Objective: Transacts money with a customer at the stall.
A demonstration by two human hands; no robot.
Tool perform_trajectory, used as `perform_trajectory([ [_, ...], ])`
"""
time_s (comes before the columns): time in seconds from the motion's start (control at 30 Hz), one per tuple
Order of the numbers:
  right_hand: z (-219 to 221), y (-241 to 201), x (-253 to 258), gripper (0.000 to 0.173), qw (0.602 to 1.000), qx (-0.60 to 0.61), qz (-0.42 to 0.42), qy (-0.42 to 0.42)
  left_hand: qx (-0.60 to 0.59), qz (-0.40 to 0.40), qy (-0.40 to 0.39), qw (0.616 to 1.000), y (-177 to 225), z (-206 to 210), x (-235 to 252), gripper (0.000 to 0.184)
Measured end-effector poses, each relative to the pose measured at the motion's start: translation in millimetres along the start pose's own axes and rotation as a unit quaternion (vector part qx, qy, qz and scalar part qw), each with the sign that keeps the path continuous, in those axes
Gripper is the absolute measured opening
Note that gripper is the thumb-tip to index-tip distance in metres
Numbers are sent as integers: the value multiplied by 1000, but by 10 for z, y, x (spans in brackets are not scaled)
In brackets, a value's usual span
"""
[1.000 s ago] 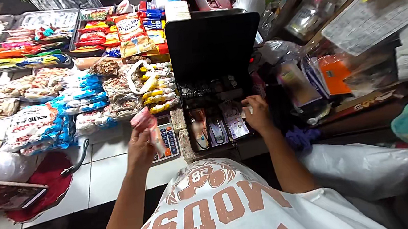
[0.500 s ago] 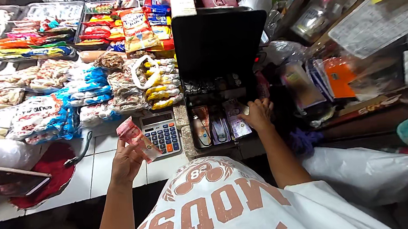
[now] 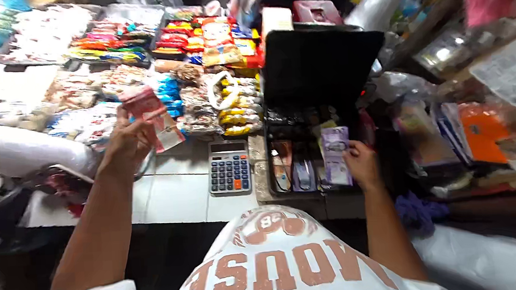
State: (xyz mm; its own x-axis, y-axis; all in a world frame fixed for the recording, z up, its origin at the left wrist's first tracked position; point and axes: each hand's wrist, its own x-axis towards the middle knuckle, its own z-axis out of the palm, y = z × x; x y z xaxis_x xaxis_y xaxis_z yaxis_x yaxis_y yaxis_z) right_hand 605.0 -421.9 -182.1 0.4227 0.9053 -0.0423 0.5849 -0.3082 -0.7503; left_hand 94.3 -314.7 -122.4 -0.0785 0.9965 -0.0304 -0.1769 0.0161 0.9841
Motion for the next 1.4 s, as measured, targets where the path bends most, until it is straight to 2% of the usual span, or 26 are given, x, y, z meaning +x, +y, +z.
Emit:
perform_trajectory([
  [0.07,60,-16,-24,38,994,112,14,-9,-23,16,17,999,232,-11,144,54],
  [0.13,204,-18,-69,33,988,149,14,-22,-33,3,45,998,387,-77,341,49],
  [0.17,290,2,-85,32,990,138,6,-28,-28,-7,57,998,460,-113,447,45],
  [0.23,450,74,-111,33,995,91,-16,-30,-21,-19,70,997,549,-210,698,48],
  [0.3,538,102,-169,32,998,33,-43,-22,-8,-25,71,997,587,-326,959,56],
  [0.37,566,89,-224,28,998,7,-61,-10,35,-45,123,991,684,-380,1184,51],
  [0.43,560,80,-258,25,998,9,-66,15,63,-73,165,982,848,-428,1393,49],
  [0.5,555,95,-282,24,997,16,-68,39,81,-96,194,973,992,-534,1682,39],
  [0.57,567,103,-301,23,995,31,-70,60,78,-90,221,968,1150,-609,1922,34],
  [0.67,594,126,-297,25,993,34,-63,93,84,-58,249,963,1374,-602,2138,38],
  [0.8,621,175,-271,25,989,29,-41,141,94,-16,270,958,1485,-467,2424,58],
  [0.9,627,158,-290,24,984,36,-27,174,143,37,287,947,1446,-385,2693,93],
  [0.97,624,130,-303,23,981,42,-21,188,190,64,289,936,1425,-354,2888,101],
  [1.13,619,120,-296,25,978,54,9,202,269,91,260,923,1312,-345,3403,60],
  [1.23,620,140,-264,24,974,53,22,219,288,89,255,919,1287,-348,3564,53],
  [1.33,619,131,-233,26,971,51,7,235,354,153,193,902,1225,-369,3462,51],
  [1.37,608,112,-237,26,969,50,1,240,394,147,174,891,1282,-221,3267,51],
  [1.4,602,90,-254,26,969,50,0,242,416,55,179,890,1505,129,2942,52],
])
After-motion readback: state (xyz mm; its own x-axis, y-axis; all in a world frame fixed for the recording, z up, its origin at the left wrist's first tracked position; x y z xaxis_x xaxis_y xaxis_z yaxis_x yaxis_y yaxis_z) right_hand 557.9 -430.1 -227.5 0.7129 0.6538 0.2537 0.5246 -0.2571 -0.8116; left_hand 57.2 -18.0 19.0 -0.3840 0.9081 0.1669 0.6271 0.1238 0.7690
